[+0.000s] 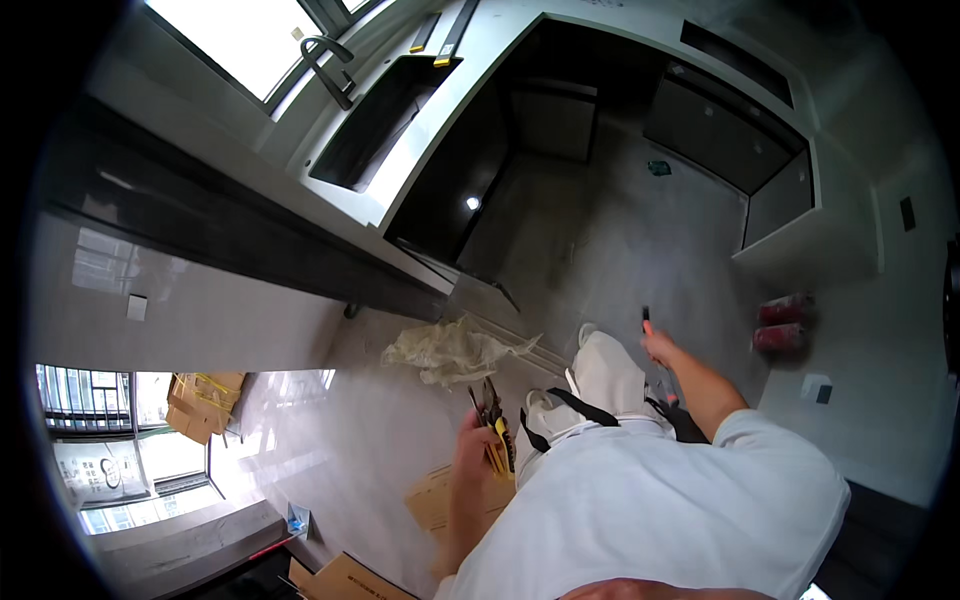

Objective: The person works under a sink using pliers and a screwdriver to adjust pipes and fittings. They then move to a wall area, use pliers to remove a pipe, and use a hammer and screwdriver to work on wall fixtures.

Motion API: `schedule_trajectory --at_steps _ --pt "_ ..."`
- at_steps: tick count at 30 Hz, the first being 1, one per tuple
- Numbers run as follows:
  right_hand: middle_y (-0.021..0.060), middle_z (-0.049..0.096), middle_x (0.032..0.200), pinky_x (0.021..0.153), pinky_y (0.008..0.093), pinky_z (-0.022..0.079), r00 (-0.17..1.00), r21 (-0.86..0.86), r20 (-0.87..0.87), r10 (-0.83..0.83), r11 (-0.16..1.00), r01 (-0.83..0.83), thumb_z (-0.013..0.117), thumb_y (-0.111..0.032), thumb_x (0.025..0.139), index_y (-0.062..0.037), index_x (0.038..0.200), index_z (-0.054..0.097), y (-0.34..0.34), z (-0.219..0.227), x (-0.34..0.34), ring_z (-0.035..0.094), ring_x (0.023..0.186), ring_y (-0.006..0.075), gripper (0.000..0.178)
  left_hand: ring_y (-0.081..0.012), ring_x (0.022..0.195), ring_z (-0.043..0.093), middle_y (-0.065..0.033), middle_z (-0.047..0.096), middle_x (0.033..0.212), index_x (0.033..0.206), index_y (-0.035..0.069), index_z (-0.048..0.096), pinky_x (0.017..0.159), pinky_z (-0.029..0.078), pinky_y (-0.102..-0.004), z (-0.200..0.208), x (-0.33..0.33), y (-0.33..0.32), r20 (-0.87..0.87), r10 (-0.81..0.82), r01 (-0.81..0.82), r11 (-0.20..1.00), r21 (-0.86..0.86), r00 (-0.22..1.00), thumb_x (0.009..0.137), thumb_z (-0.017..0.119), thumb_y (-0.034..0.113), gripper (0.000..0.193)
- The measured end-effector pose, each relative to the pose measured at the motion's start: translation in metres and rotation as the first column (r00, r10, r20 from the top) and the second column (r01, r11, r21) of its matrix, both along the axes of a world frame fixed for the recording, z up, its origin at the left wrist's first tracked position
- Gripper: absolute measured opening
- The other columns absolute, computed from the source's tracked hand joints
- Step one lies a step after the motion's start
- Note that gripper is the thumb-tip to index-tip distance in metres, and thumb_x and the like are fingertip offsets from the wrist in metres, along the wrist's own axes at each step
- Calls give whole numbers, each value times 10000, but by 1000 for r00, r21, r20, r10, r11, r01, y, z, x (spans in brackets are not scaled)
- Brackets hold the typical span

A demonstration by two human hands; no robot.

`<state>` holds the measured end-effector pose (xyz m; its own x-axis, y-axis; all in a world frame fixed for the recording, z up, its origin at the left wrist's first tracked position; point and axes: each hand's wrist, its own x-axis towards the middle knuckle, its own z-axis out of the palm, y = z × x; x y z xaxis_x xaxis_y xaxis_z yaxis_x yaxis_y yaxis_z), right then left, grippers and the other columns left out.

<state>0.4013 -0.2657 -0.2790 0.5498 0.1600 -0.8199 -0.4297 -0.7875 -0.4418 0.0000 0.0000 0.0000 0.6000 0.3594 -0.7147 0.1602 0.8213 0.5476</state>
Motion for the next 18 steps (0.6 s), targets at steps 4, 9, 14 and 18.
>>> schedule_trajectory --at_steps 4,9,14,18 --pt "56 525 610 424 382 402 998 -137 -7 -65 989 64 669 -151 941 -42 814 574 -30 -31 72 525 481 184 193 -250 794 640 -123 648 931 1323 30 551 712 551 -372 -14 99 59 -28 -8 9 1000 22 1000 651 491 -111 689" --pt "75 568 633 438 377 412 998 -200 -23 -51 979 45 688 -133 947 -27 768 591 2 -49 180 538 497 191 230 -205 730 588 -84 605 864 1198 28 561 615 475 -316 -31 254 119 -132 20 -14 999 42 991 676 482 -124 550" --pt "71 566 627 423 368 392 990 -206 -44 131 969 -137 689 -125 929 -23 809 617 71 -57 286 515 481 175 174 -115 629 503 4 538 783 1138 60 612 551 400 -283 -72 376 154 -280 3 40 988 148 960 735 537 -89 436" --pt "59 558 649 424 390 374 977 -163 -20 210 964 -211 692 -156 913 -28 929 614 180 -44 362 510 492 178 152 -104 688 554 10 586 819 1190 28 638 575 424 -254 -102 442 207 -204 37 -4 987 164 978 655 517 -176 586"
